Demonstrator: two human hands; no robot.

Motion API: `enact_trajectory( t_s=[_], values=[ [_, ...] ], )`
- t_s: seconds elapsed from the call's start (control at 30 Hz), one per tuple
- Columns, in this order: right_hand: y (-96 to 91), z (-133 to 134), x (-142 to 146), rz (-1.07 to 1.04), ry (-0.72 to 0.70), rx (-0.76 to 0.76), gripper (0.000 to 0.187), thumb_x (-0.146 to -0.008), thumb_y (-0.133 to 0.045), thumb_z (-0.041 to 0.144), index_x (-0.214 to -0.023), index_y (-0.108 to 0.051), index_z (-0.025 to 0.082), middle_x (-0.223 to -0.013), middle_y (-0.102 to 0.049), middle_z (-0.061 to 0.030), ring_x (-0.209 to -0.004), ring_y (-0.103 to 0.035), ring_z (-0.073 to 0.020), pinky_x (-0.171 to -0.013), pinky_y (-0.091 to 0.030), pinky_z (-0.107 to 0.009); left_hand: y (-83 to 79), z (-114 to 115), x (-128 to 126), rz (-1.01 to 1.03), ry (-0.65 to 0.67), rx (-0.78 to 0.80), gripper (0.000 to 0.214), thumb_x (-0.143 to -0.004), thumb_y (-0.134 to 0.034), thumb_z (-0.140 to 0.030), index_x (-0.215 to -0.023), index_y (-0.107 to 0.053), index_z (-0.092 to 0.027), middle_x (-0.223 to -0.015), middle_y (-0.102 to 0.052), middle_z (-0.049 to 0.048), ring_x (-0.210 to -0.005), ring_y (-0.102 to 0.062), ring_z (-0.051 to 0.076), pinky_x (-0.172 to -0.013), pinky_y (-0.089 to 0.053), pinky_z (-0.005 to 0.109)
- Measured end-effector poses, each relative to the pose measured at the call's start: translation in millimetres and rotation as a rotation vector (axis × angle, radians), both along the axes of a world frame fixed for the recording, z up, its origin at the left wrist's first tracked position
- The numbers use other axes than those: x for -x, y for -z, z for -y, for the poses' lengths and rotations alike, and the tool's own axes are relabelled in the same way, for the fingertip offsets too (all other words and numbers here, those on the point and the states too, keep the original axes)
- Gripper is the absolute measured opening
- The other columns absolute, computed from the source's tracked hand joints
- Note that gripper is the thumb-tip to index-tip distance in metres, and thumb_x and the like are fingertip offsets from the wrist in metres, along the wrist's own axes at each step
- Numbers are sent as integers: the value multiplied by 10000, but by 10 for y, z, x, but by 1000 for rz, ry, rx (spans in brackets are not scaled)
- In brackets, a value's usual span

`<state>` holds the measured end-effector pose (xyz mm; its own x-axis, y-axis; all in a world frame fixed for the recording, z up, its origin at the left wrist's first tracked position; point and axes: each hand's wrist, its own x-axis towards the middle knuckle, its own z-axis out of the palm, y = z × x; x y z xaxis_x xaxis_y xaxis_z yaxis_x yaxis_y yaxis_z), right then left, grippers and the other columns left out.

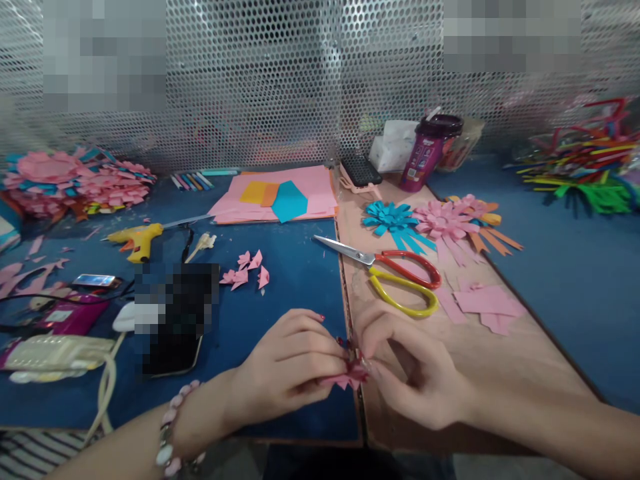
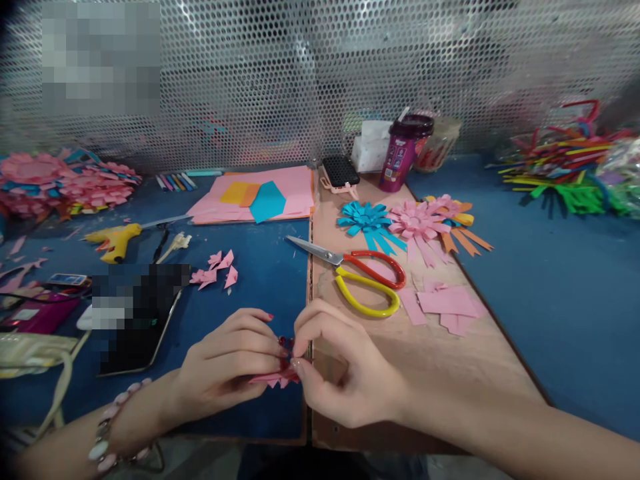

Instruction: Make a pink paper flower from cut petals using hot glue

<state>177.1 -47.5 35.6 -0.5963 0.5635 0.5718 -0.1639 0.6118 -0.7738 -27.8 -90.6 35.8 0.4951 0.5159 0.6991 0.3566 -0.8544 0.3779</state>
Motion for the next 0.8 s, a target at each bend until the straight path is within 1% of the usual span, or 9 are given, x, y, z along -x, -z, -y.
enact_trajectory(
  t_s=[0.17, 0.47, 0.8],
  values=[
    [-26, 23, -10, 18, -4, 19, 239, -733, -552, 35, -909, -545, 197, -847, -554, -39, -779, -555, -163, -650, -488, -318, 9, 2, 0, 4, -9, -1, 92, -886, -593, -154, -967, -636, -145, -855, -741, 31, -838, -661, 142, -935, -521, 346],
    [-2, -10, -18, -5, 1, 19, 168, -781, -516, 44, -875, -541, 182, -812, -541, -35, -753, -536, -155, -633, -468, -308, 7, -3, -8, 2, -12, -7, 89, -897, -577, -161, -967, -631, -152, -849, -741, 30, -817, -662, 144, -912, -526, 345],
    [-29, -3, -21, 21, 9, 21, 207, -743, -526, 38, -883, -548, 189, -825, -545, -33, -754, -542, -154, -633, -469, -303, 23, 3, -9, 5, -8, -6, 84, -885, -589, -144, -956, -634, -137, -850, -738, 37, -827, -655, 145, -928, -517, 342]
  ],
)
